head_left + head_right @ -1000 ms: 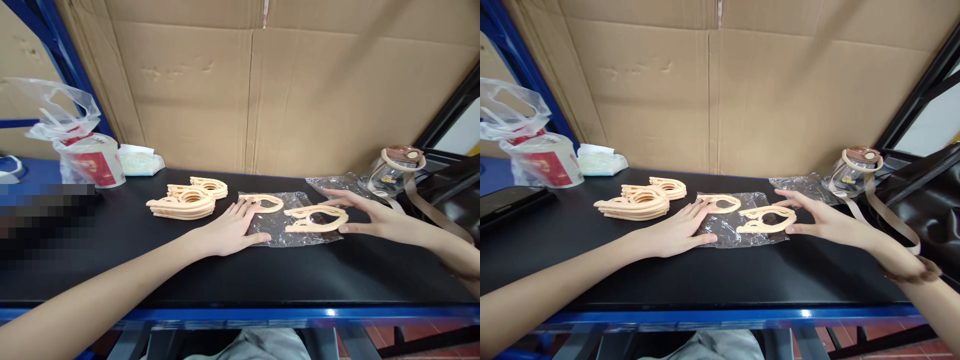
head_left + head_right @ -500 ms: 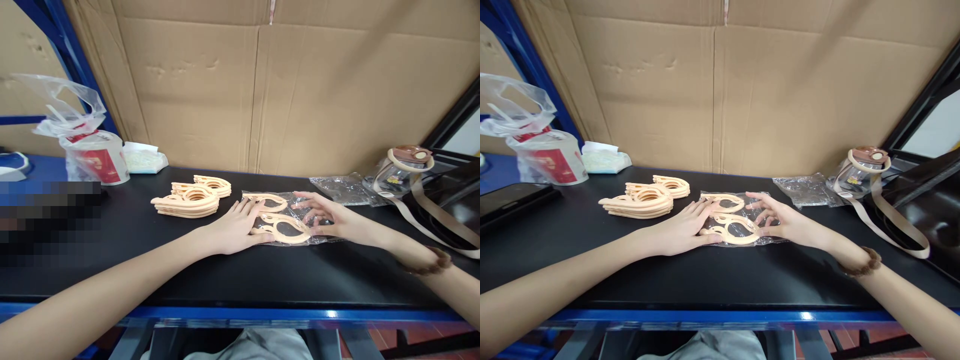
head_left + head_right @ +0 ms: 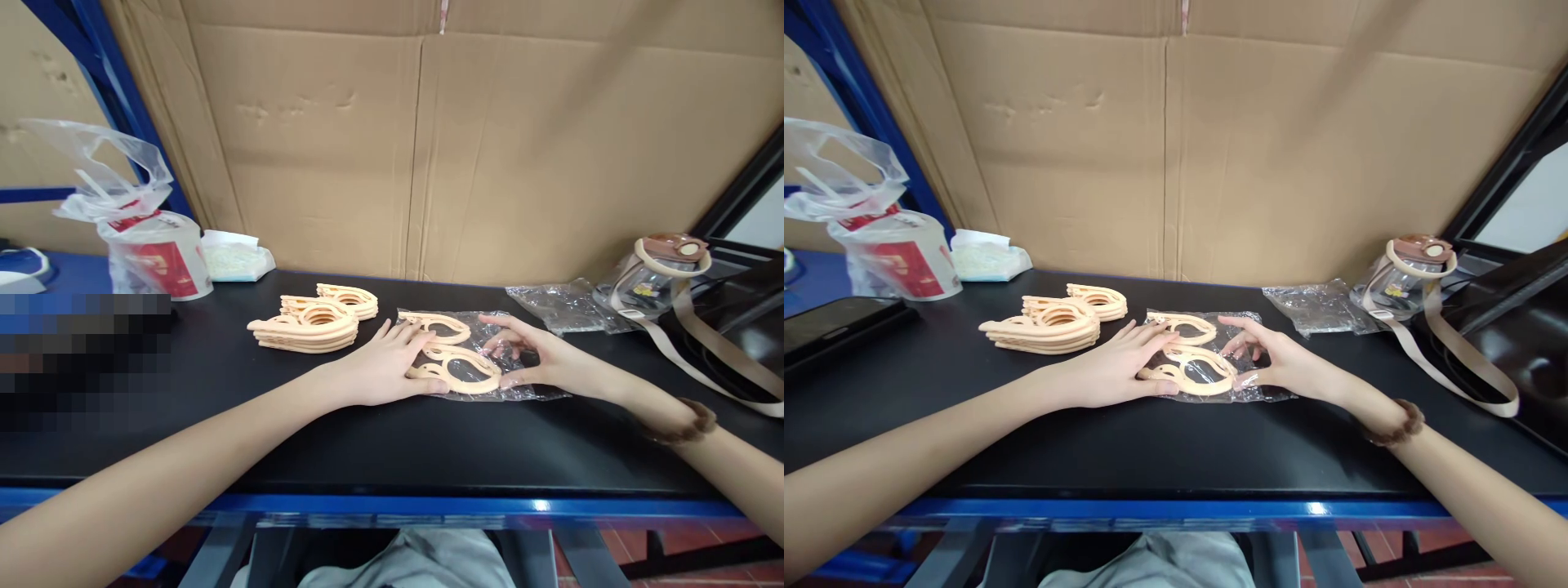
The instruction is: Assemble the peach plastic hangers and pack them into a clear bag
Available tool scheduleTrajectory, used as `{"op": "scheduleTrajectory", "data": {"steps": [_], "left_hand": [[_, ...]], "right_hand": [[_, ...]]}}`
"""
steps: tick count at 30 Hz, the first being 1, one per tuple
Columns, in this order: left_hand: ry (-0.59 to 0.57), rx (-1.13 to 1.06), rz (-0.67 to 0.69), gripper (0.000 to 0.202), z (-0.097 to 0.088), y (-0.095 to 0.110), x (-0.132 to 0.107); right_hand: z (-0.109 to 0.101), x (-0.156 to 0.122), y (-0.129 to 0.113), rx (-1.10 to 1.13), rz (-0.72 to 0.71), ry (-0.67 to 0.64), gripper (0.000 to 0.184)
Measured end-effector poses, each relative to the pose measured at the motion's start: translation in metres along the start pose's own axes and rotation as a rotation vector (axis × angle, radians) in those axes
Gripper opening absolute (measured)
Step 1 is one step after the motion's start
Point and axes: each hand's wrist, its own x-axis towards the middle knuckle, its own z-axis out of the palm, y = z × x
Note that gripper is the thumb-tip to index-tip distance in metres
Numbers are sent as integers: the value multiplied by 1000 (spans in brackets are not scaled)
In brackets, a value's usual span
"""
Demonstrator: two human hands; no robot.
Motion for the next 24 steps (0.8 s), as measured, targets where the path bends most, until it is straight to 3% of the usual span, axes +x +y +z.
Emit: {"op": "scheduleTrajectory", "data": {"steps": [7, 14, 18, 20, 24], "left_hand": [[19, 20, 3, 89, -2, 0, 1], [37, 35, 7, 91, 0, 0, 2], [52, 45, 4, 91, 1, 0, 2], [71, 46, -3, 91, 2, 2, 2], [93, 43, -25, 89, 1, 5, 0]], "right_hand": [[-1, 1, 4, 34, -51, 4, 74], [9, 14, -3, -77, -45, 86, 70], [6, 14, 0, -35, -27, 127, 67], [2, 11, 2, 14, 13, 201, 62], [-7, 10, -1, 239, 130, 522, 50]]}}
